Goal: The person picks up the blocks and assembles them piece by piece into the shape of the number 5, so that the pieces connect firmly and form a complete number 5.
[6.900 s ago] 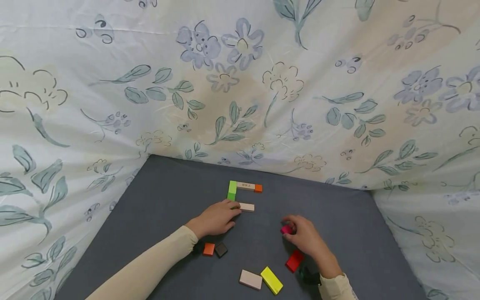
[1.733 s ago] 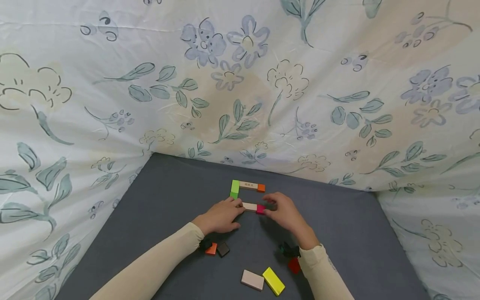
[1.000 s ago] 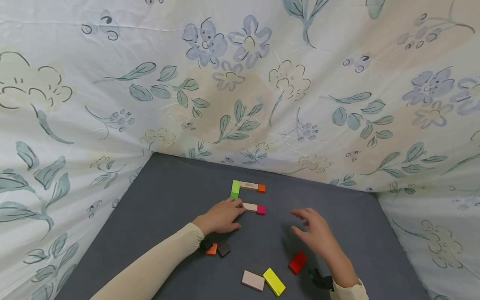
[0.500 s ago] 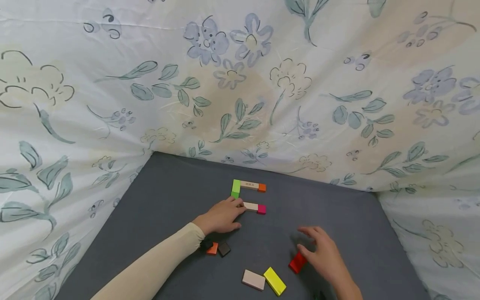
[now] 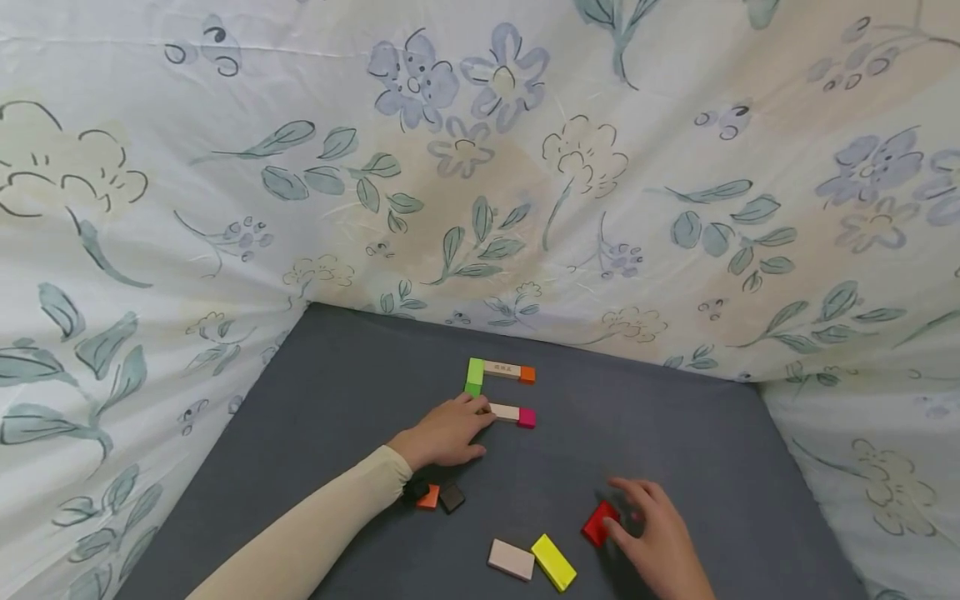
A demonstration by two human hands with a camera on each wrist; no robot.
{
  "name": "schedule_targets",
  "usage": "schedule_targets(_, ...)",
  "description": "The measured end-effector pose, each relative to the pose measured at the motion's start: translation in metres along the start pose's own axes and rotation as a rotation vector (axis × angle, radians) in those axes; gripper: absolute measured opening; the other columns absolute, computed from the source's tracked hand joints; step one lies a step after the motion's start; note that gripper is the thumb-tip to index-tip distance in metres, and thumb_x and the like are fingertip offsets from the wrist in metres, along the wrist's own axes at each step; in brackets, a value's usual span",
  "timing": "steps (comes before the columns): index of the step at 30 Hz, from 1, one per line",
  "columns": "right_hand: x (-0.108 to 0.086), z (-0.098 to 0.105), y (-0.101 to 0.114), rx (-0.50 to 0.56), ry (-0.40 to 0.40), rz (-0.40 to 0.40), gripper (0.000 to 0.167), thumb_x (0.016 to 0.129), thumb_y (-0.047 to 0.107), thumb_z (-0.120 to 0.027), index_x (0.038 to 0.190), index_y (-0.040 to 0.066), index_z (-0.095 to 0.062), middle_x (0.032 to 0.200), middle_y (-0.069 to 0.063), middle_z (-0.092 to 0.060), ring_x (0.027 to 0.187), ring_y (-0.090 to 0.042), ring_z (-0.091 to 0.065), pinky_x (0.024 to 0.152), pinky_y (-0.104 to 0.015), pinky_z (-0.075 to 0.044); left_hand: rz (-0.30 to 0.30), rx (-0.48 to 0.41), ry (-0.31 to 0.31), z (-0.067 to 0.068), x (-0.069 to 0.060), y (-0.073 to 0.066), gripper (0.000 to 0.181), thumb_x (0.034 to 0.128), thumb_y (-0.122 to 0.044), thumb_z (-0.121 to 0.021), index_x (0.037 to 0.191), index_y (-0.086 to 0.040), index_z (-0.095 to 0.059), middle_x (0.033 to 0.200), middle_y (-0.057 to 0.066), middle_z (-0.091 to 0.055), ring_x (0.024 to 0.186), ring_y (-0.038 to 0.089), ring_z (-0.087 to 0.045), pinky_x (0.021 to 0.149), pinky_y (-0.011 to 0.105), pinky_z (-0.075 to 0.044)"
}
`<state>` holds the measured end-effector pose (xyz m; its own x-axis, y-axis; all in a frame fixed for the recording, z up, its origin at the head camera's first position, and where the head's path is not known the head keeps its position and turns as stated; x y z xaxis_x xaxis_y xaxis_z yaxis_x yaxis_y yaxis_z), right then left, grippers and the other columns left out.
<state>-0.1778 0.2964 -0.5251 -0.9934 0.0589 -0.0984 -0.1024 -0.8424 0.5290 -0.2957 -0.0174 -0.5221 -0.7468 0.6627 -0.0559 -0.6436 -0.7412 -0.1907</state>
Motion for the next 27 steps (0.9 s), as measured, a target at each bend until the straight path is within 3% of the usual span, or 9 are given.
schedule_targets(11,-0.014,-0.006,-0.002,-0.020,-0.003,0.048,0.070,0.082,0.017,-0.097,0.144,0.009,-0.068,0.126,-0.017,-0.058,0.092,-0.021,-0.060,0.075,-0.040,-0.058,0.000,0.010,0.008,-0.004,0.002,0.002,0.058,0.1032,-0.038,-0.078,0.154,-0.013,-0.064,0.149,0.002,-0.056,0.133,0.024,-0.052,0.106,0.042,-0.052)
schedule_targets(18,-0.011,-0.016,0.000,-0.028,0.028,0.043,0.086,0.076,0.024,-0.102,0.150,0.007,-0.062,0.127,-0.018,-0.057,0.095,-0.021,-0.058,0.077,-0.040,-0.059,-0.005,0.006,0.000,-0.004,0.002,0.002,0.058,0.1024,-0.038,-0.079,0.152,-0.012,-0.065,0.148,0.003,-0.057,0.132,0.025,-0.052,0.106,0.042,-0.052)
schedule_targets(27,-0.010,-0.022,0.003,-0.060,0.031,0.066,0.082,0.074,0.014,-0.102,0.146,0.007,-0.065,0.119,-0.015,-0.060,0.086,-0.018,-0.058,0.072,-0.040,-0.056,-0.004,0.000,0.006,-0.004,0.001,0.003,0.058,0.1028,-0.039,-0.078,0.153,-0.012,-0.064,0.148,0.002,-0.057,0.132,0.024,-0.052,0.107,0.042,-0.051)
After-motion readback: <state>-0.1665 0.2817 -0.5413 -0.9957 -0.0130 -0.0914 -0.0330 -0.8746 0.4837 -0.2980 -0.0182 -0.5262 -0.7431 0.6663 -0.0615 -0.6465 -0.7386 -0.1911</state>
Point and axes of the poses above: each hand's wrist, its own x-axis towards the middle knuckle, its own z-axis out of the back of the hand, y = z × x, the point moved 4 cm from there along x, towards the middle knuckle
